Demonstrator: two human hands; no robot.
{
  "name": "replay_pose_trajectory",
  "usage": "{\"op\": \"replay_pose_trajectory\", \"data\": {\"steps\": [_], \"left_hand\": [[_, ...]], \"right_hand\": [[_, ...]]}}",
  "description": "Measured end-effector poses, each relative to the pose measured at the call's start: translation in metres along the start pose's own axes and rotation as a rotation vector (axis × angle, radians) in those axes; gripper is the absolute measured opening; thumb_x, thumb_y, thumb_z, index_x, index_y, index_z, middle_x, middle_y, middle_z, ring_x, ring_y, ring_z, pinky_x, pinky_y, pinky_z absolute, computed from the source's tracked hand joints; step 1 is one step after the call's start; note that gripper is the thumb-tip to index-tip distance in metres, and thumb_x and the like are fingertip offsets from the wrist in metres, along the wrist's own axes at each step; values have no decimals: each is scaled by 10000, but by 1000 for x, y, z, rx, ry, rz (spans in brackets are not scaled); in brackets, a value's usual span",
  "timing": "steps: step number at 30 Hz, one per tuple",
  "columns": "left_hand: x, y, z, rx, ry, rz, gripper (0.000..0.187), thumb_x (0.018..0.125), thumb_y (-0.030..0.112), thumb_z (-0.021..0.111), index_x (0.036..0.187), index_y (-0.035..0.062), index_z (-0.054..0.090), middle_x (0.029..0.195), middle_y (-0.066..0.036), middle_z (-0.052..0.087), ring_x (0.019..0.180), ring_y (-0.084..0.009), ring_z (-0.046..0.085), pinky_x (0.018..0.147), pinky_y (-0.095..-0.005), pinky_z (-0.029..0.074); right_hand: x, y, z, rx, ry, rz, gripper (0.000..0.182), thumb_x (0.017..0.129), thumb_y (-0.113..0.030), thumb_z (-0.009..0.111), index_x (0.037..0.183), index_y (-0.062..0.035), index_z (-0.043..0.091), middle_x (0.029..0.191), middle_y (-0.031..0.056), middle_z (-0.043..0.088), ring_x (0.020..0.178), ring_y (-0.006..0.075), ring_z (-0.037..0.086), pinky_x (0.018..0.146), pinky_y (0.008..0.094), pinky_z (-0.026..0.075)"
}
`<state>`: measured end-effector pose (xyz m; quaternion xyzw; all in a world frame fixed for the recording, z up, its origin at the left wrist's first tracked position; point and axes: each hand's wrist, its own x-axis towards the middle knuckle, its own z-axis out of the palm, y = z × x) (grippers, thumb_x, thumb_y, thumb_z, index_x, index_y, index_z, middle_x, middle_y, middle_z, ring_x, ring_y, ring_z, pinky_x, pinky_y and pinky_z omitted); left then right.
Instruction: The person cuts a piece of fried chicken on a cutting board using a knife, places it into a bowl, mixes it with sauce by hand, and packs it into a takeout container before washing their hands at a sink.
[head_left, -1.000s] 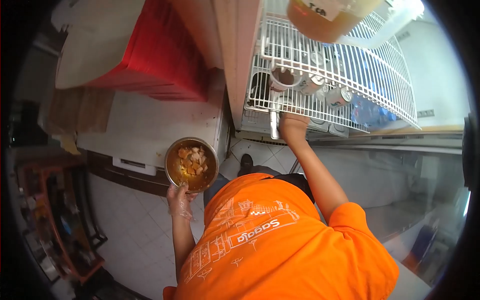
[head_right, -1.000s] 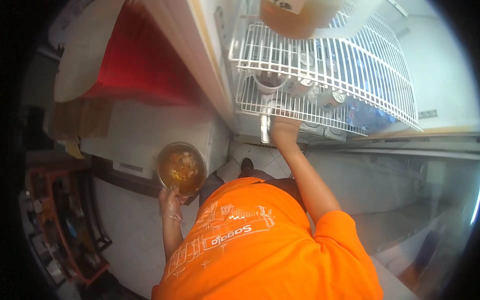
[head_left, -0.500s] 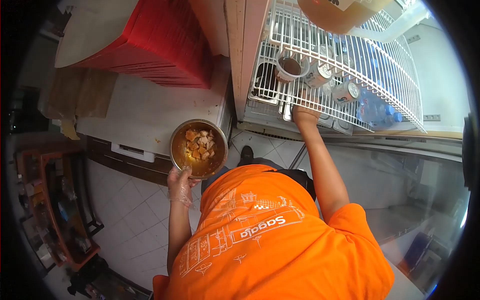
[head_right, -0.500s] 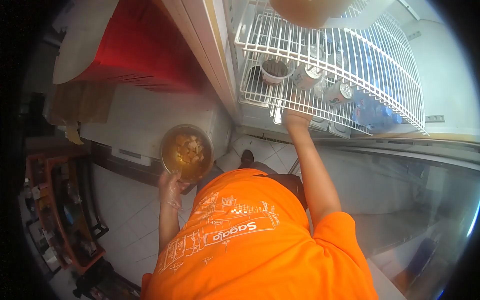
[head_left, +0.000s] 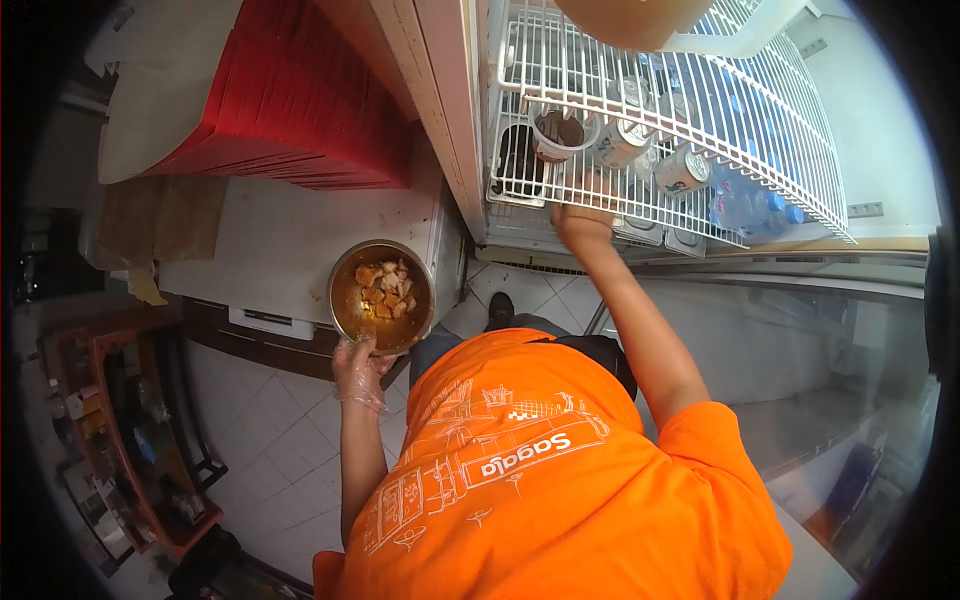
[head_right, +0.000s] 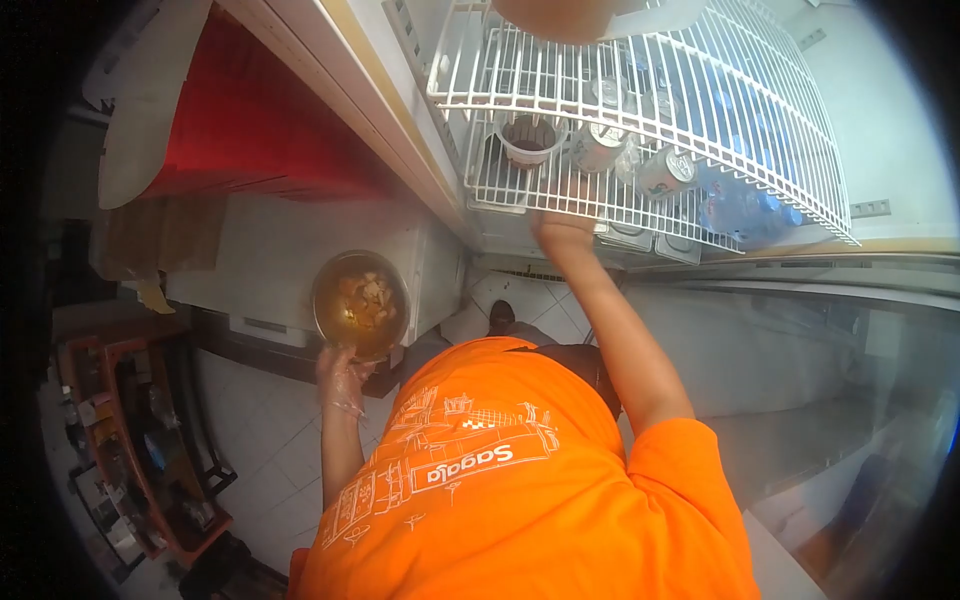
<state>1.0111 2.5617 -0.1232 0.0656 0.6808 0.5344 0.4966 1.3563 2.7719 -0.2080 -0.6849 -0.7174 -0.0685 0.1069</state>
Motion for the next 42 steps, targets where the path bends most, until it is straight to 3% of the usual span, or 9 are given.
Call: {"op": "replay_pose_trajectory", "data": {"steps": [3, 5, 14, 19, 26, 30, 32, 41, 42], "left_hand": [[8, 4, -7, -14, -22, -26, 266, 852, 20, 617, 1102, 41, 531, 871, -79, 641, 543, -138, 604, 458, -225, 441], [6, 7, -4, 1, 8, -24, 270, 851, 22, 619, 1106, 45, 532, 883, -76, 640, 547, -136, 605, 463, -231, 446], [1, -1, -14, -51, 37, -31, 287, 858, 21, 609, 1135, 3, 535, 888, -83, 637, 557, -129, 594, 506, -239, 497], [13, -13, -35, -152, 7, -83, 295, 864, 18, 597, 1151, -15, 538, 887, -86, 643, 587, -127, 620, 516, -226, 517], [29, -26, -50, -99, -162, -108, 313, 887, 69, 616, 1187, 0, 557, 918, -63, 660, 618, -113, 641, 515, -207, 501], [28, -4, -48, -12, -210, -116, 275, 890, 61, 609, 1156, 4, 568, 891, -58, 662, 595, -120, 628, 511, -204, 469], [29, 6, -46, 34, -261, -104, 260, 891, 58, 608, 1144, 10, 571, 884, -62, 663, 584, -123, 622, 511, -206, 462], [28, 20, -42, 152, -296, -118, 251, 914, 83, 599, 1159, 35, 573, 910, -81, 662, 607, -138, 621, 553, -234, 473], [30, 20, -42, 137, -264, -97, 251, 914, 83, 599, 1159, 35, 573, 910, -81, 662, 607, -138, 621, 553, -234, 473]], "right_hand": [[-20, -32, 12, 180, 442, -366, 183, 774, -259, 676, 860, -99, 653, 857, 126, 643, 858, 333, 602, 768, 502, 442], [-22, -45, 22, 191, 219, -289, 203, 748, -276, 724, 841, -109, 654, 859, 112, 638, 871, 333, 603, 753, 521, 428], [-31, -58, -4, 171, 112, -377, 116, 779, -236, 695, 790, -125, 661, 951, 30, 625, 933, 272, 586, 828, 504, 361], [-36, -71, -16, 78, -32, -286, 212, 769, -282, 749, 939, -160, 712, 981, 37, 604, 971, 256, 557, 847, 465, 345], [-16, -102, -18, 283, -197, -543, 285, 839, -218, 715, 1121, -186, 689, 956, 43, 582, 947, 262, 538, 840, 414, 370], [-10, -115, -12, 371, -296, -437, 124, 863, -168, 603, 966, -168, 672, 845, 37, 653, 901, 254, 618, 821, 441, 401], [-15, -127, 0, 381, -75, -463, 117, 854, -156, 565, 922, -156, 659, 817, 40, 678, 860, 257, 650, 804, 438, 414], [-22, -144, 0, 427, 77, -194, 116, 844, -212, 672, 875, -103, 698, 794, 109, 686, 786, 291, 666, 790, 435, 467], [-17, -151, -18, 789, 75, -105, 134, 841, -213, 670, 886, -92, 707, 850, 140, 682, 850, 312, 656, 819, 468, 476]]}}
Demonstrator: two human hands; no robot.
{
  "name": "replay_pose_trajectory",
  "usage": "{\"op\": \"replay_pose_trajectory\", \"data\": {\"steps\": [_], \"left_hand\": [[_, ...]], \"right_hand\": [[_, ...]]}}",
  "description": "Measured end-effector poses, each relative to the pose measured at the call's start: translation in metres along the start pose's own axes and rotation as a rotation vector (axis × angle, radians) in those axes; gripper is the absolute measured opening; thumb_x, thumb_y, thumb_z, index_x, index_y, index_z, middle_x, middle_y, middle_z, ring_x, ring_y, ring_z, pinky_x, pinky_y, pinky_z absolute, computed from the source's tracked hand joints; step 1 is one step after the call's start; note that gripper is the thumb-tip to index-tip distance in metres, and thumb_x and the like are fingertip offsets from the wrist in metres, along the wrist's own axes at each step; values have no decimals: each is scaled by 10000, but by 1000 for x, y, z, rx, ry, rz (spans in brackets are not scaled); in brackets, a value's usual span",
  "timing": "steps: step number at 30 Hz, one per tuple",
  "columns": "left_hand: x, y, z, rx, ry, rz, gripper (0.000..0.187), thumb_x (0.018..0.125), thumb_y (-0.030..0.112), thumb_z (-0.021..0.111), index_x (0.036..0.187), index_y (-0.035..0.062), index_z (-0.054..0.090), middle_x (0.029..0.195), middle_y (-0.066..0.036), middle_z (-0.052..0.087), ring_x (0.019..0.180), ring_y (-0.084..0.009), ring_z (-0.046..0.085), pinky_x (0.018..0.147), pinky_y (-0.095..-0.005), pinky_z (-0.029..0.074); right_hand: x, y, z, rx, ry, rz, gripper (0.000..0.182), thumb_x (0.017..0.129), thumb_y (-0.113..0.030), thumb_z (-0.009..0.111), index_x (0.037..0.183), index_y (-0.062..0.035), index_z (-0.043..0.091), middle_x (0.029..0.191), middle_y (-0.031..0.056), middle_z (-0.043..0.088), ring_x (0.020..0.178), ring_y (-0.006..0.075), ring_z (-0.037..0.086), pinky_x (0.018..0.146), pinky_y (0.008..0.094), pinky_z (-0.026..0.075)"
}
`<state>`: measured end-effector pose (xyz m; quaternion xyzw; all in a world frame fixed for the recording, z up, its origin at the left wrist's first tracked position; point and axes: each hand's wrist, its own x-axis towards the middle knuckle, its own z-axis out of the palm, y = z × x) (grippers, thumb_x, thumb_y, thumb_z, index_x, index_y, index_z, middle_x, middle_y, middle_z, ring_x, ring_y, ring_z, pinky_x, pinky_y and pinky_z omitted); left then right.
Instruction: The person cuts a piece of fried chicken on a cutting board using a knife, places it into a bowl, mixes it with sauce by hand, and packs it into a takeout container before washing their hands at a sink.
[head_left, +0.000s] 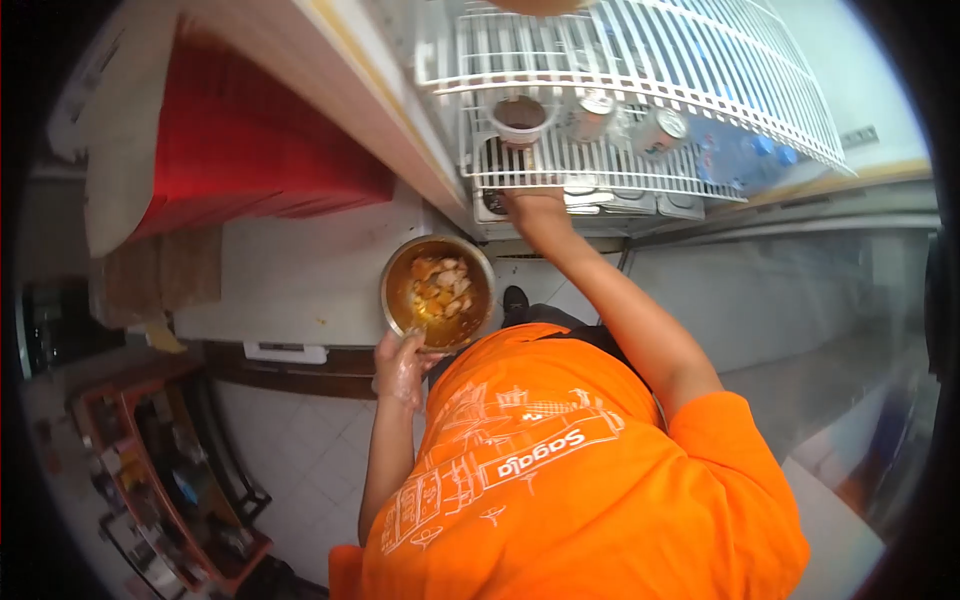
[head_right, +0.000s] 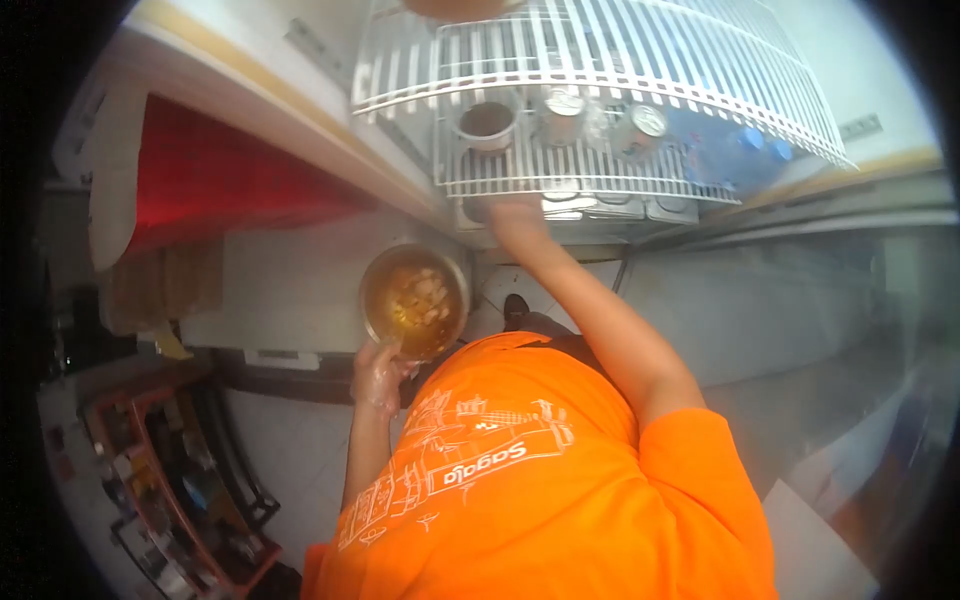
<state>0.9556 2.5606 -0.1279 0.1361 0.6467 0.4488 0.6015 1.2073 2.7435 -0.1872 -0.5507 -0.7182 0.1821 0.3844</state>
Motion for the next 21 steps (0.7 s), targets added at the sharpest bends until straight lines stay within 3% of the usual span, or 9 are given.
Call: {"op": "replay_pose_trajectory", "data": {"steps": [2, 4, 6, 8, 11, 14, 18, 20, 21], "left_hand": [[6, 5, -9, -10, -86, -62, 260, 909, 97, 604, 1161, 41, 570, 934, -84, 662, 634, -140, 630, 564, -232, 475], [22, 7, -24, 4, -160, -147, 280, 895, 110, 610, 1162, 38, 564, 940, -86, 663, 668, -143, 645, 540, -241, 478], [33, 7, -32, 31, -169, -163, 274, 895, 113, 615, 1140, 4, 561, 927, -107, 654, 659, -163, 645, 550, -264, 493], [39, 0, -32, 42, -176, -162, 247, 883, 89, 609, 1085, -47, 563, 898, -140, 643, 615, -186, 652, 501, -282, 510], [62, -35, -26, 43, -227, -204, 247, 873, 74, 612, 1082, -52, 573, 882, -132, 642, 596, -175, 637, 487, -270, 515], [83, -66, -9, 41, -164, -148, 292, 844, 105, 607, 1100, -26, 662, 759, -120, 687, 544, -155, 658, 490, -284, 534], [77, -45, -16, 200, -200, -139, 251, 853, 132, 571, 1027, -16, 676, 715, -131, 692, 563, -179, 680, 549, -320, 559], [68, -29, -17, 294, -198, -121, 247, 854, 141, 561, 1009, -14, 676, 706, -135, 695, 570, -185, 686, 569, -328, 568], [68, -25, -16, 300, -177, -97, 244, 857, 148, 557, 999, -11, 676, 700, -135, 696, 573, -185, 689, 575, -328, 571]], "right_hand": [[12, 15, 18, -520, 0, -368, 175, 859, -211, 640, 991, -114, 701, 939, 177, 669, 932, 333, 632, 836, 475, 473], [17, 3, 36, -805, 20, -348, 260, 876, -208, 606, 1126, -167, 666, 1002, 192, 655, 992, 351, 605, 853, 484, 473], [27, 0, 50, -693, 90, -376, 306, 914, -200, 560, 1214, -174, 615, 1029, 193, 655, 971, 363, 620, 867, 476, 474], [18, 10, 58, -706, -92, -334, 248, 945, -193, 551, 1161, -116, 645, 1013, 177, 677, 947, 358, 641, 881, 464, 474], [19, 5, 54, -478, -140, -407, 202, 963, -182, 558, 1088, -77, 677, 980, 157, 700, 907, 342, 660, 855, 449, 484], [23, -13, 51, -484, -182, -270, 159, 946, -156, 599, 1032, -68, 700, 935, 143, 715, 886, 322, 667, 814, 425, 497], [14, -43, 42, -344, -198, -256, 184, 960, -134, 563, 1008, -3, 683, 878, 179, 702, 810, 333, 672, 735, 407, 508], [9, -45, 37, -219, -208, -49, 176, 962, -118, 562, 1003, 6, 680, 851, 156, 700, 788, 296, 675, 736, 392, 499], [6, -43, 35, -215, -205, -52, 176, 962, -118, 562, 1003, 6, 680, 851, 156, 700, 788, 296, 675, 736, 392, 499]]}}
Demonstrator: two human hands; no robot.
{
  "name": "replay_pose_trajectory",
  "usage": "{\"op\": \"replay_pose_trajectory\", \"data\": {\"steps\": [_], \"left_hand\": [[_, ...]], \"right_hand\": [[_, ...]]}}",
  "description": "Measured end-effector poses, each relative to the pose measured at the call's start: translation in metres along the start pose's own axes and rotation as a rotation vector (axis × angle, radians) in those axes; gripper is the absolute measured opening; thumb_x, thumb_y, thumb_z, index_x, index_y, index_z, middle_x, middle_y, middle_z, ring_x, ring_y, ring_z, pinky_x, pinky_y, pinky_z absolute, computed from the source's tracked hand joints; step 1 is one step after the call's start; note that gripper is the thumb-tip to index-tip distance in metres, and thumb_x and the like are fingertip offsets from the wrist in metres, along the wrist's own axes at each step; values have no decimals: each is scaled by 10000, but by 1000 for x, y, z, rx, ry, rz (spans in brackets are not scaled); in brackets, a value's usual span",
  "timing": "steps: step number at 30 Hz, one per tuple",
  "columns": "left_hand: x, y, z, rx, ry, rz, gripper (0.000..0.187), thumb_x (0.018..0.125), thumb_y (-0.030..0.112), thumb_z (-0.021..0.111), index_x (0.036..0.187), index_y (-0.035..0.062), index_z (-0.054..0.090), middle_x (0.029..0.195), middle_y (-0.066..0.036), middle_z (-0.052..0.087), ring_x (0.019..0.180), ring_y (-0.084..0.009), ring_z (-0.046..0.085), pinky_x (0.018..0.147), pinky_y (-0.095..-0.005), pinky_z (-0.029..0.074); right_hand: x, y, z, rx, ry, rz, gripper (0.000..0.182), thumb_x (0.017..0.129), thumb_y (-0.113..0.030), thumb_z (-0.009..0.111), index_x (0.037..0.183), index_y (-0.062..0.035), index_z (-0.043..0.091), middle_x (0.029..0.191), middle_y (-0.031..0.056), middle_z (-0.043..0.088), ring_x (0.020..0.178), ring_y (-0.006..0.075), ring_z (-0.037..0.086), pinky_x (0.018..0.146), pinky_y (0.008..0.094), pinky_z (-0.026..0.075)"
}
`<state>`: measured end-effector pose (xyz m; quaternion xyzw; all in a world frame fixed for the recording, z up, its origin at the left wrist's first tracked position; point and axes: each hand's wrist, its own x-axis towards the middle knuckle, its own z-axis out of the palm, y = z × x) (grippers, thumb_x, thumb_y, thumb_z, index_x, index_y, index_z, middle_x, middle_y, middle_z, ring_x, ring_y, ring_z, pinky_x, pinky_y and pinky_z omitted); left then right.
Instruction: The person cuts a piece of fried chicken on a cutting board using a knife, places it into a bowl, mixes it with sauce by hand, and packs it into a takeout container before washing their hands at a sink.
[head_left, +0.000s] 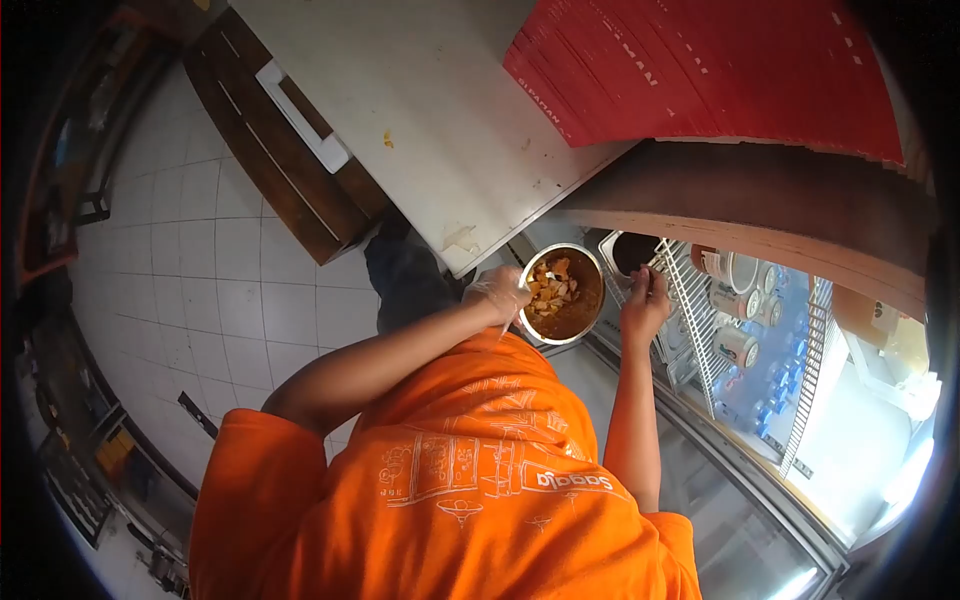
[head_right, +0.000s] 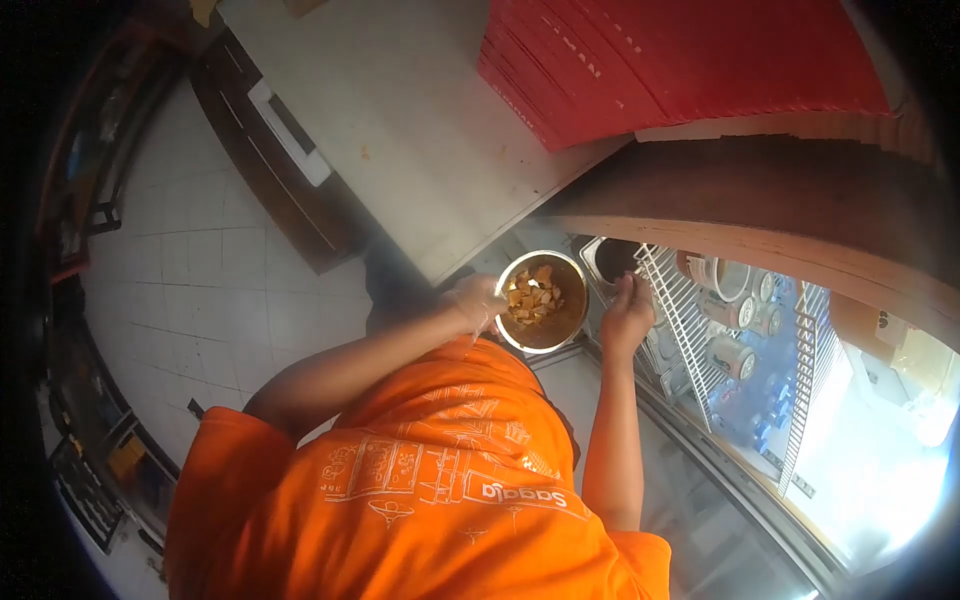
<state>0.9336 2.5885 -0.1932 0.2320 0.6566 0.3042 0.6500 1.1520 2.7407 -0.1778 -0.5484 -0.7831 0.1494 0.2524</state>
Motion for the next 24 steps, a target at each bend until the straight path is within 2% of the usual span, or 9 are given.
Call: {"op": "replay_pose_trajectory", "data": {"steps": [2, 3, 5, 6, 9, 12, 15, 22, 24], "left_hand": [[3, 2, 0, -23, -8, 12, 245, 862, 151, 550, 994, -11, 677, 706, -134, 701, 577, -185, 693, 583, -320, 578], [6, 2, 0, -18, -8, 16, 245, 862, 151, 550, 994, -11, 677, 706, -134, 701, 577, -185, 693, 583, -320, 578], [11, 2, 0, -79, -23, 16, 335, 818, 172, 607, 1079, -33, 649, 718, -116, 661, 567, -170, 655, 517, -326, 528], [16, -2, 1, -70, -28, 19, 335, 818, 172, 607, 1079, -33, 649, 718, -116, 661, 567, -170, 655, 517, -326, 528], [32, -13, 11, -78, -31, 38, 316, 834, 166, 602, 1068, -42, 635, 716, -106, 642, 540, -171, 632, 493, -321, 515], [44, -19, 14, -215, 6, 109, 250, 806, 89, 577, 950, -110, 619, 710, -191, 643, 509, -230, 656, 432, -337, 574], [40, -13, 12, -158, -26, 37, 262, 842, 129, 595, 1018, -65, 613, 730, -114, 628, 505, -165, 613, 472, -284, 529], [30, 6, 8, -52, -5, 1, 255, 844, 110, 588, 1030, -64, 608, 739, -101, 628, 508, -153, 621, 465, -277, 528], [28, 11, 9, -59, 2, -21, 273, 849, 111, 592, 1061, -61, 596, 758, -104, 631, 508, -151, 622, 454, -273, 513]], "right_hand": [[-6, 2, -3, 178, 3, 152, 181, 982, -113, 544, 1019, 20, 663, 818, 109, 695, 709, 192, 637, 655, 320, 490], [-7, 1, -6, 181, 9, 152, 181, 982, -113, 544, 1019, 20, 663, 818, 109, 695, 709, 192, 637, 655, 320, 490], [-7, -4, -17, 668, -20, 569, 179, 1010, -140, 537, 1006, -1, 651, 790, 51, 687, 599, 90, 534, 579, 223, 445], [-7, -9, -23, 747, -17, 648, 186, 1024, -153, 518, 1028, 1, 622, 820, 59, 681, 611, 67, 511, 555, 189, 414], [-20, 5, -27, 917, 69, 707, 205, 1028, -155, 499, 1089, 19, 589, 889, 89, 669, 678, 72, 546, 556, 197, 439], [-29, 30, -24, 1081, 135, 758, 214, 1032, -155, 488, 1127, 23, 558, 937, 112, 659, 722, 113, 589, 599, 229, 486], [-36, 44, -27, 1207, 205, 791, 209, 1035, -150, 478, 1129, 24, 544, 947, 130, 653, 760, 139, 618, 648, 250, 522], [-53, 58, -33, 1413, 389, 921, 179, 1025, -166, 513, 1063, -4, 579, 911, 110, 682, 759, 139, 649, 661, 245, 555], [-56, 56, -37, 1457, 418, 994, 213, 1021, -161, 515, 1130, 21, 534, 947, 136, 652, 735, 156, 618, 640, 269, 539]]}}
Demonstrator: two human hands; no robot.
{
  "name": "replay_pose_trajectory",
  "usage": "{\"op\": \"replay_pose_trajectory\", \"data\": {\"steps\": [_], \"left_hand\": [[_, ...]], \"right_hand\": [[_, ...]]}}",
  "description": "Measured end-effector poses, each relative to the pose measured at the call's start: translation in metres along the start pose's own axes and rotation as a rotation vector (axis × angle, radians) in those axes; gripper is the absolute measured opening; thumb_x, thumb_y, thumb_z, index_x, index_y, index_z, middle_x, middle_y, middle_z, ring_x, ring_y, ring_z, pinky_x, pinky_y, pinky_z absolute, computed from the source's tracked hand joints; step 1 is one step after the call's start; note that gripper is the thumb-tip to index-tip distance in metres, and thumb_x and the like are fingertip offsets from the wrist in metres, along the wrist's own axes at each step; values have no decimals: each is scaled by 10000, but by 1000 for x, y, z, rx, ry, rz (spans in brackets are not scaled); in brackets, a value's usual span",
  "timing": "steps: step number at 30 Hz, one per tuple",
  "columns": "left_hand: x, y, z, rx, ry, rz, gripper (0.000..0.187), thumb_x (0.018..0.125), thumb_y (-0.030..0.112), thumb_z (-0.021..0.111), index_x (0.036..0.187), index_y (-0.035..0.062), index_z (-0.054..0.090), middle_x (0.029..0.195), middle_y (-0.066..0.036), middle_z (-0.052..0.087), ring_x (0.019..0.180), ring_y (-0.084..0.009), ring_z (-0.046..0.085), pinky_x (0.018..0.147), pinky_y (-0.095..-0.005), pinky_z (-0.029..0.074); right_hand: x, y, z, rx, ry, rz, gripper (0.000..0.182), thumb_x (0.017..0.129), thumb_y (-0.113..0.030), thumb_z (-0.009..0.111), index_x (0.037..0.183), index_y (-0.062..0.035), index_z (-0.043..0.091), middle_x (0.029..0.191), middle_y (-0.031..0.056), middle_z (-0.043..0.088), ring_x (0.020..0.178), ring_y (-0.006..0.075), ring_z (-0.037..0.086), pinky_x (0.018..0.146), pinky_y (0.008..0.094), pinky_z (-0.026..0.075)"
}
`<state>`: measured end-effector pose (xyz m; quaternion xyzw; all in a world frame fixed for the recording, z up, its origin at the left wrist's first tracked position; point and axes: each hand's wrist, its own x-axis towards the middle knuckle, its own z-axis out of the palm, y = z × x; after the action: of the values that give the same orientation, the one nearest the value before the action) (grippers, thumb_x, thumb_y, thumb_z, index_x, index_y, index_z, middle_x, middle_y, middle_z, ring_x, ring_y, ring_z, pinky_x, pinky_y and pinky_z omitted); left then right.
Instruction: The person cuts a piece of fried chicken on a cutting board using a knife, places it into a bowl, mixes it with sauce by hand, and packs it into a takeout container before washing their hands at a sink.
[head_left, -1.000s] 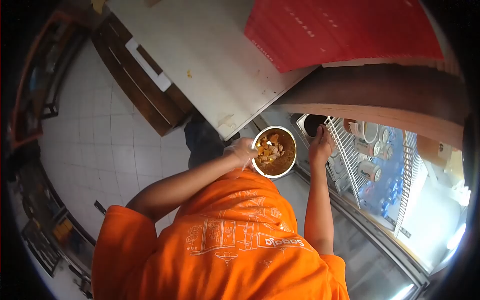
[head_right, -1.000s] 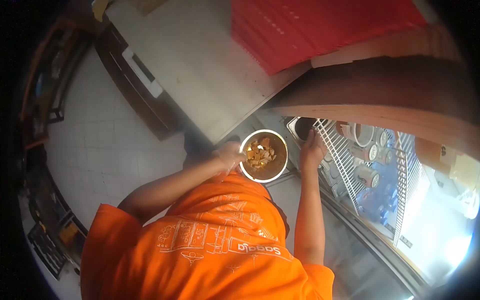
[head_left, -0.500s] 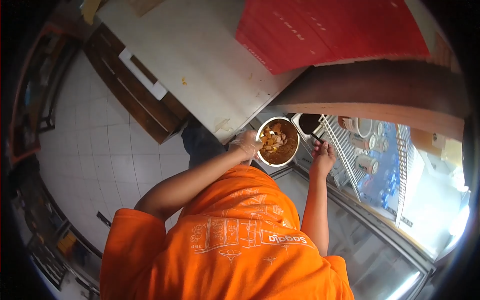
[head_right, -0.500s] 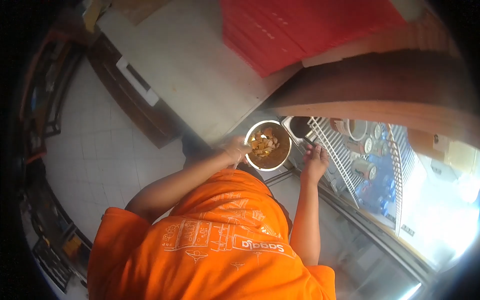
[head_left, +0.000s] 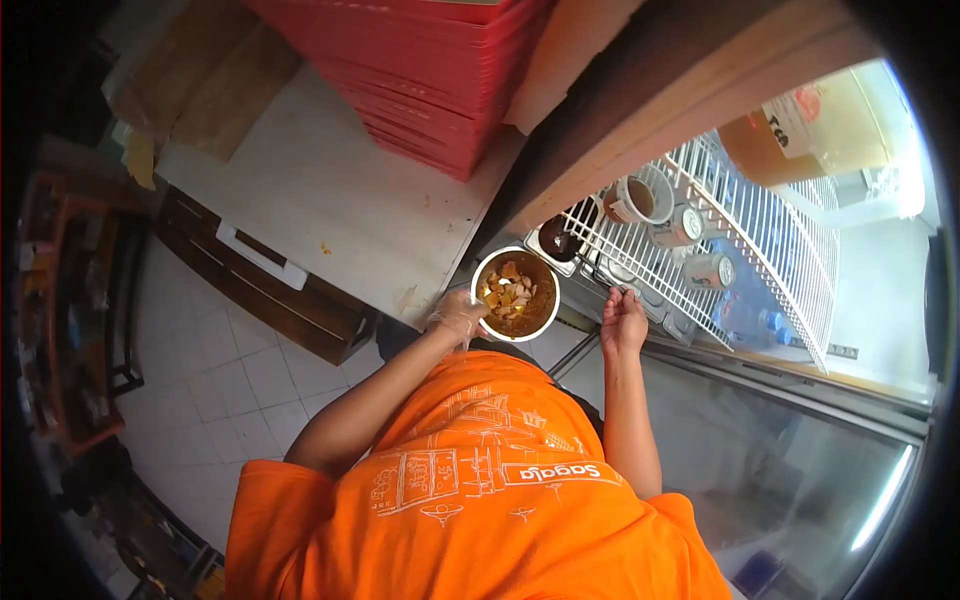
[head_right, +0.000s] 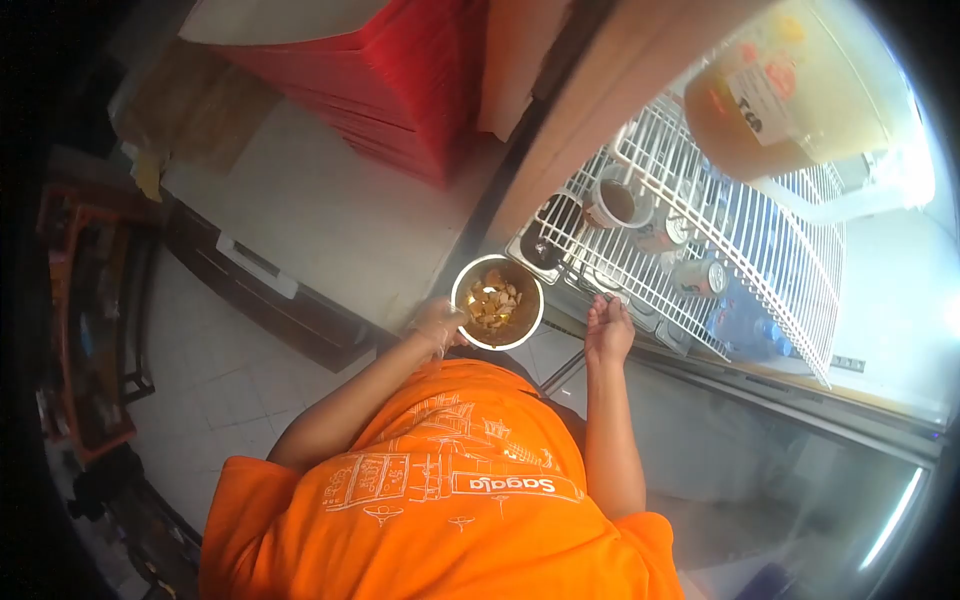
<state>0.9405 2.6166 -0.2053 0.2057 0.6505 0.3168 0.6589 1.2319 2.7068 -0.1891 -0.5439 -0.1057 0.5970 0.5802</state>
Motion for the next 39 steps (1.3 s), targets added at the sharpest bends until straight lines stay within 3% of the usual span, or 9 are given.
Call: {"op": "replay_pose_trajectory", "data": {"steps": [5, 9, 11, 16, 25, 31, 35, 37, 39], "left_hand": [[4, -5, 2, 28, 89, 11, 305, 848, 116, 610, 1101, -54, 609, 803, -118, 675, 498, -165, 641, 443, -275, 517], [0, -3, 5, -58, 82, 20, 295, 853, 89, 598, 1113, -51, 605, 795, -115, 665, 490, -153, 632, 417, -249, 492], [-5, 2, 6, -61, 107, 20, 292, 853, 82, 595, 1112, -50, 604, 807, -116, 666, 480, -155, 628, 410, -256, 489], [-8, 1, 2, 23, 93, -43, 291, 861, 125, 613, 1086, -48, 552, 782, -106, 615, 543, -176, 659, 406, -273, 454], [-20, 4, 2, -128, 22, -11, 246, 895, 102, 603, 1115, -1, 567, 879, -89, 650, 551, -164, 669, 397, -227, 437], [-21, 1, -6, -159, -15, -30, 261, 888, 70, 592, 1139, 6, 560, 926, -96, 648, 558, -161, 650, 470, -237, 517], [-21, -3, -7, -187, 3, -24, 271, 891, 68, 583, 1154, 9, 559, 948, -99, 650, 558, -162, 642, 504, -257, 549], [-28, 5, -7, -153, 12, -24, 272, 898, 72, 577, 1162, 9, 561, 959, -104, 657, 564, -161, 644, 497, -264, 538], [-26, 8, -8, -104, 11, -34, 275, 900, 72, 574, 1167, 10, 560, 960, -106, 660, 571, -162, 647, 487, -264, 525]], "right_hand": [[-22, -4, -5, -67, -92, -42, 192, 1010, -166, 543, 1095, 3, 579, 881, 116, 664, 697, 162, 618, 642, 274, 539], [-55, -4, 31, -690, -500, -311, 118, 976, -56, 556, 999, 3, 655, 832, 112, 682, 697, 181, 662, 659, 286, 542], [-65, -5, 44, -1149, -782, -763, 98, 918, 5, 598, 995, 4, 660, 788, 110, 669, 689, 180, 674, 637, 296, 529], [-68, -9, 41, -1079, -704, -838, 107, 909, 14, 601, 998, 4, 660, 772, 101, 660, 682, 169, 673, 627, 294, 524], [-34, -12, 10, -397, -260, -226, 217, 1013, -164, 544, 1033, 45, 600, 826, 124, 664, 661, 158, 620, 635, 285, 531], [-28, -6, 8, -180, -183, -294, 231, 1017, -177, 539, 1069, 39, 605, 876, 132, 664, 700, 163, 638, 646, 288, 549], [-26, 11, 26, -348, -140, -490, 236, 1016, -165, 533, 1078, 44, 625, 900, 148, 676, 728, 166, 655, 682, 299, 557], [-21, 18, 35, -1018, -203, -763, 189, 984, -99, 539, 1055, 42, 644, 922, 176, 682, 757, 229, 672, 731, 353, 553], [-12, 19, 53, -1151, -373, -1216, 156, 938, -32, 533, 999, 35, 660, 934, 194, 680, 835, 321, 668, 772, 415, 527]]}}
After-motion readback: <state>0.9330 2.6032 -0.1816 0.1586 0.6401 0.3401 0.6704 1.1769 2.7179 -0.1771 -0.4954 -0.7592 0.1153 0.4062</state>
